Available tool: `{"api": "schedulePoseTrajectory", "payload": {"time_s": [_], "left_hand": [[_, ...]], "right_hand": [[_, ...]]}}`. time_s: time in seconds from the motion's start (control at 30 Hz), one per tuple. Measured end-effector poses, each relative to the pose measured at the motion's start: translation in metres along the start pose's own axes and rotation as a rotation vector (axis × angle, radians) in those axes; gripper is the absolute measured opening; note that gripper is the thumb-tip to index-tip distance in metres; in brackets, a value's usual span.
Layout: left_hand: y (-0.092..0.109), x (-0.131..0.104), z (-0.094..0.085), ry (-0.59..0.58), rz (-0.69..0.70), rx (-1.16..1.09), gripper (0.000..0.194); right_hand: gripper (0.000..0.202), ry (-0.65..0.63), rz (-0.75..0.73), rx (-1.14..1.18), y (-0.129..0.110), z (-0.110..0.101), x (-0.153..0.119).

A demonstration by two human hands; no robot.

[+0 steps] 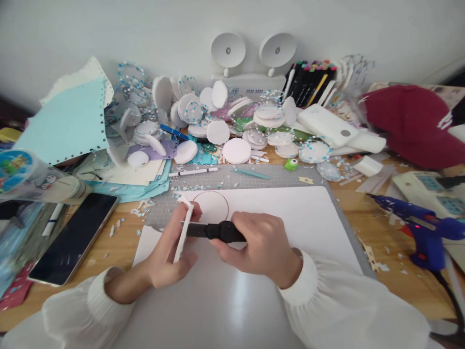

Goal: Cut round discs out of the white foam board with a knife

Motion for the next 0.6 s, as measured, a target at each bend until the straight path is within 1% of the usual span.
{"api": "schedulePoseTrajectory", "payload": {"time_s": [0.17,0.3,0.47,0.6], "left_hand": [[0.013,0.002,-0.003,0.029,0.183,0.070,0.049],[0.022,0.003,-0.001,0.008,0.283,0.087,0.051],[0.024,0.001,0.001,-0.032,0.316,0.085,0.059],[0.025,0.000,-0.001,-0.014,0.316,0.111,0.060]], "right_hand": [[0.040,-0.023,-0.049,0.029,0.002,-0.002,-0.001],[0.039,-0.046,-0.088,0.046,0.003,-0.001,-0.003],[0.037,-0.084,-0.107,0.071,0.002,0.001,-0.003],[0.037,-0.104,-0.085,0.078,0.005,0.001,-0.001]]}}
Point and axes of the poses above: each hand's wrist, its own x-axis towards the middle knuckle, its own z-axis out of the palm, y = z × x, the point moved 8 cm from there along x, towards the middle knuckle, and after that the axes turned 12 degrees about z, right-handed, at the moved point
